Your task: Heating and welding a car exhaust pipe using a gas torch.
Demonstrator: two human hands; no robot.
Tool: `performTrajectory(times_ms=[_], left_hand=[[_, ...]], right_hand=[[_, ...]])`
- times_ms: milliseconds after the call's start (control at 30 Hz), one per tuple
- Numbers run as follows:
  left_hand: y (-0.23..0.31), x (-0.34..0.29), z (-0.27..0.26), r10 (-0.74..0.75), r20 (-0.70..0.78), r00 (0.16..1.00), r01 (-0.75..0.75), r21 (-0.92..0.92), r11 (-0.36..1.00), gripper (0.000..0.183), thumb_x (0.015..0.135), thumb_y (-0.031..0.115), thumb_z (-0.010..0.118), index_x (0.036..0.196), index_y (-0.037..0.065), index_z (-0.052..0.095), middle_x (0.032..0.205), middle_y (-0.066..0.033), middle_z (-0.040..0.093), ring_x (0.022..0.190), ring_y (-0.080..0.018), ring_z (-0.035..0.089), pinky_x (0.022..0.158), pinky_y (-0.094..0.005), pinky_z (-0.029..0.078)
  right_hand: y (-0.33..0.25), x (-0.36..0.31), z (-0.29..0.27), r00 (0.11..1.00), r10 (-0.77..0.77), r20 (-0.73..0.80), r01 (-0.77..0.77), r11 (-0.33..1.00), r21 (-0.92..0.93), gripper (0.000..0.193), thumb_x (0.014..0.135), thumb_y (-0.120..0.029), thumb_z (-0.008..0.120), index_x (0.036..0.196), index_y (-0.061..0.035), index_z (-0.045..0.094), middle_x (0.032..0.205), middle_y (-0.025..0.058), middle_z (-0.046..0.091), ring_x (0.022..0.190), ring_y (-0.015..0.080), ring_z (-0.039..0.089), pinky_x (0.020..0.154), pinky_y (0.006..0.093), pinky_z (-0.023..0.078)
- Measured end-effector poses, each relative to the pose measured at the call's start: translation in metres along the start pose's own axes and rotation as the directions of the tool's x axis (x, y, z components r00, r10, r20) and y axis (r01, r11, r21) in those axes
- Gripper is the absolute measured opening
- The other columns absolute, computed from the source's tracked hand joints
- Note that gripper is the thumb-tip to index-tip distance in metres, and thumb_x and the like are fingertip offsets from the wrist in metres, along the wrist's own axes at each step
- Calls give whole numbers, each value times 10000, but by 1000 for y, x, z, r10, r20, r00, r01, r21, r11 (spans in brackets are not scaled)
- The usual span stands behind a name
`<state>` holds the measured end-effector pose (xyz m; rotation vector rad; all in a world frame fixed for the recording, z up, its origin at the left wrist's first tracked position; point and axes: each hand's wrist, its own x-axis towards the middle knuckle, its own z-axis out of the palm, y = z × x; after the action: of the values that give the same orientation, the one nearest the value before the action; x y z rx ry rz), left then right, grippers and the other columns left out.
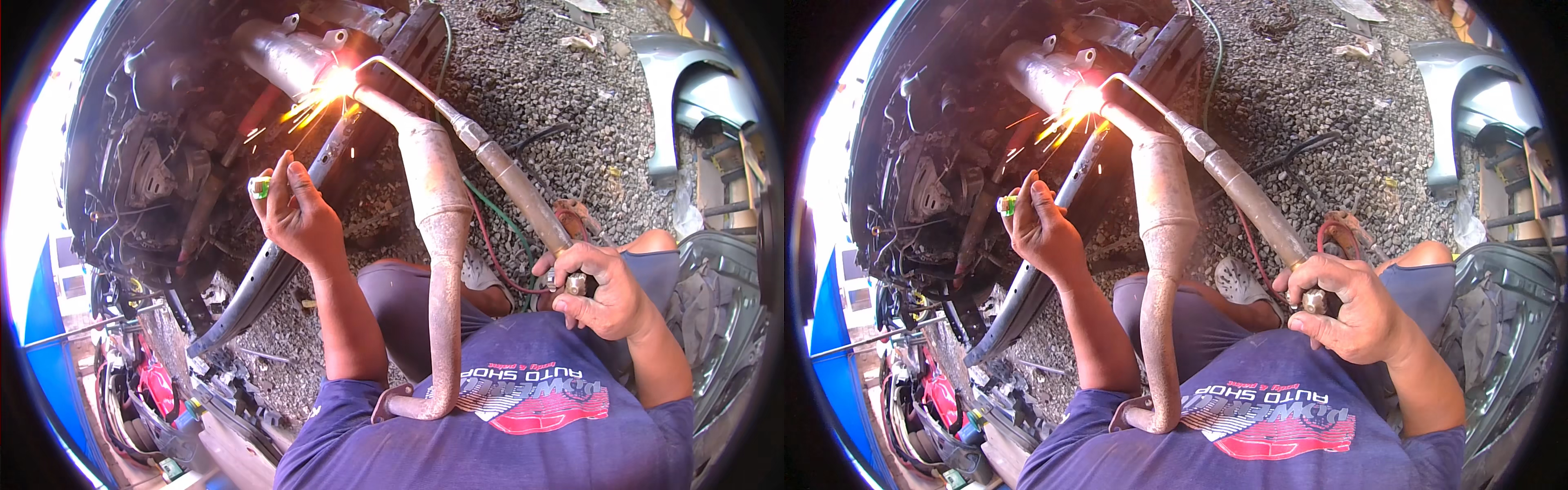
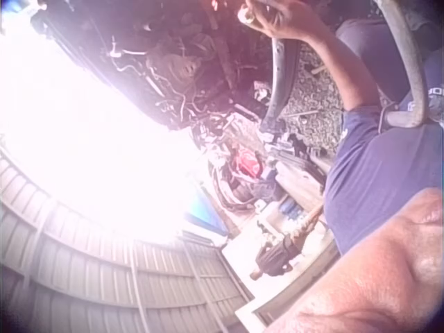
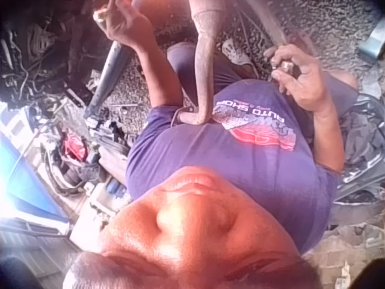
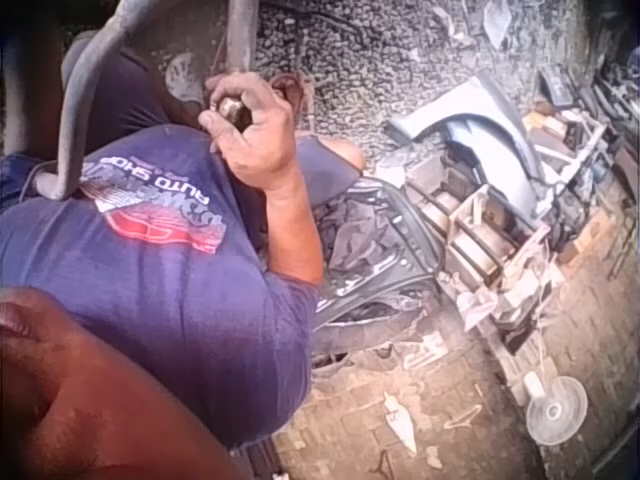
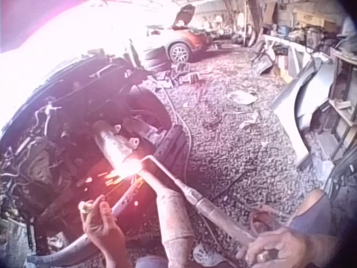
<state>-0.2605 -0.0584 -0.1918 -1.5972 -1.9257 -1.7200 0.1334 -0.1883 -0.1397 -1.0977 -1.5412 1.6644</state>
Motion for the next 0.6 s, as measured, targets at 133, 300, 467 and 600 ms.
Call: performTrajectory(times_ms=[133,300,467,600], left_hand=[[-1,-2,1,-37,10,999,37,9,999,213,1116,168,745,1240,43,866,977,-15,697,729,-57,610,566,-222,511],[0,-2,0,-47,14,999,47,-37,998,209,1112,157,746,1238,42,867,981,-21,701,693,-64,597,569,-222,510],[1,-2,2,-42,7,999,42,-14,999,216,1114,164,745,1245,41,864,985,-25,700,723,-65,608,561,-227,514],[-2,0,2,22,-14,1000,-21,66,998,216,1115,162,739,1241,41,865,1019,-32,702,725,-68,608,564,-228,514]], right_hand=[[-1,-1,0,1000,28,2,-28,1000,3,193,965,-28,790,1120,-23,676,1232,166,773,634,128,745,604,275,584],[0,0,0,1000,-2,-4,2,1000,-3,198,962,-28,793,1123,-25,678,1225,163,776,630,124,740,618,275,574],[0,-1,0,1000,-15,-9,15,1000,-20,203,958,-28,796,1125,-28,681,1208,156,781,623,121,733,635,277,562],[0,0,0,1000,-21,-8,21,999,-27,201,959,-33,799,1123,-27,683,1201,153,781,629,122,732,635,279,560]])
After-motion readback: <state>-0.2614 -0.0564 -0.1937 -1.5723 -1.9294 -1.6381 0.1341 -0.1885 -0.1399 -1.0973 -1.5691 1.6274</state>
